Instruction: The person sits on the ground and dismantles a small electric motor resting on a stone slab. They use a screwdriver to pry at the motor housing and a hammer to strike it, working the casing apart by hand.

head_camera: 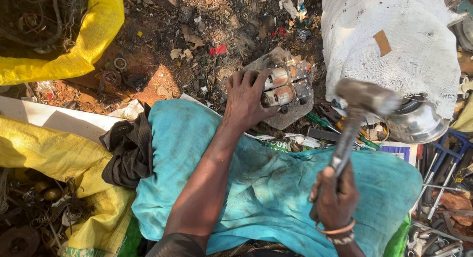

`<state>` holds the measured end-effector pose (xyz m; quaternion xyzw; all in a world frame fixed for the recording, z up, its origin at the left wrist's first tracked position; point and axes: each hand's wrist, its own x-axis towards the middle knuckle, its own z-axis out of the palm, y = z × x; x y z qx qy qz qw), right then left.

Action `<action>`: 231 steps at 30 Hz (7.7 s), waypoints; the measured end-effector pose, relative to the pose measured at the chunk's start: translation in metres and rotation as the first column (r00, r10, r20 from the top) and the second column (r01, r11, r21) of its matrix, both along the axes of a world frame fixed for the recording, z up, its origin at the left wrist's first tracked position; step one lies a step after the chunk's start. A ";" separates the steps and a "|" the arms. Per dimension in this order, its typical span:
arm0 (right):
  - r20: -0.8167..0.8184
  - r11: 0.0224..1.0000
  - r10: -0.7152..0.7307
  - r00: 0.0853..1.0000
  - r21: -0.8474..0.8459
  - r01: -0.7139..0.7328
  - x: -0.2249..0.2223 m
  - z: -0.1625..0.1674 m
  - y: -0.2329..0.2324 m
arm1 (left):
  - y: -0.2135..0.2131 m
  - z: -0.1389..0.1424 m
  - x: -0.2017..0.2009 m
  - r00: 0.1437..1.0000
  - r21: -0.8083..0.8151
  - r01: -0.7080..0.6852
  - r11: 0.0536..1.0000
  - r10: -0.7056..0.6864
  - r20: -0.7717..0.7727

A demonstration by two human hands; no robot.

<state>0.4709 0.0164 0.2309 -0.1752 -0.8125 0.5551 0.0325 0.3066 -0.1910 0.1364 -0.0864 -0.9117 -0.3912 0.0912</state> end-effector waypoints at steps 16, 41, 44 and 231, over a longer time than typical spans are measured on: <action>0.060 0.990 0.026 0.998 0.133 -0.034 0.006 -0.012 -0.008 | 0.001 -0.005 -0.001 0.999 -0.031 -0.031 0.999 0.032 0.018; 0.296 0.987 -0.092 0.951 -0.101 0.127 0.021 0.045 0.019 | 0.011 -0.008 -0.003 0.990 0.046 -0.042 0.998 0.036 0.135; 0.251 0.990 -0.083 0.964 -0.088 0.109 0.016 0.047 0.020 | 0.010 -0.006 0.003 1.000 -0.069 -0.015 0.997 0.016 0.006; 0.222 0.968 -0.102 0.970 -0.201 0.148 0.002 0.001 0.017 | 0.007 0.000 0.006 0.995 -0.089 0.100 0.991 -0.101 0.002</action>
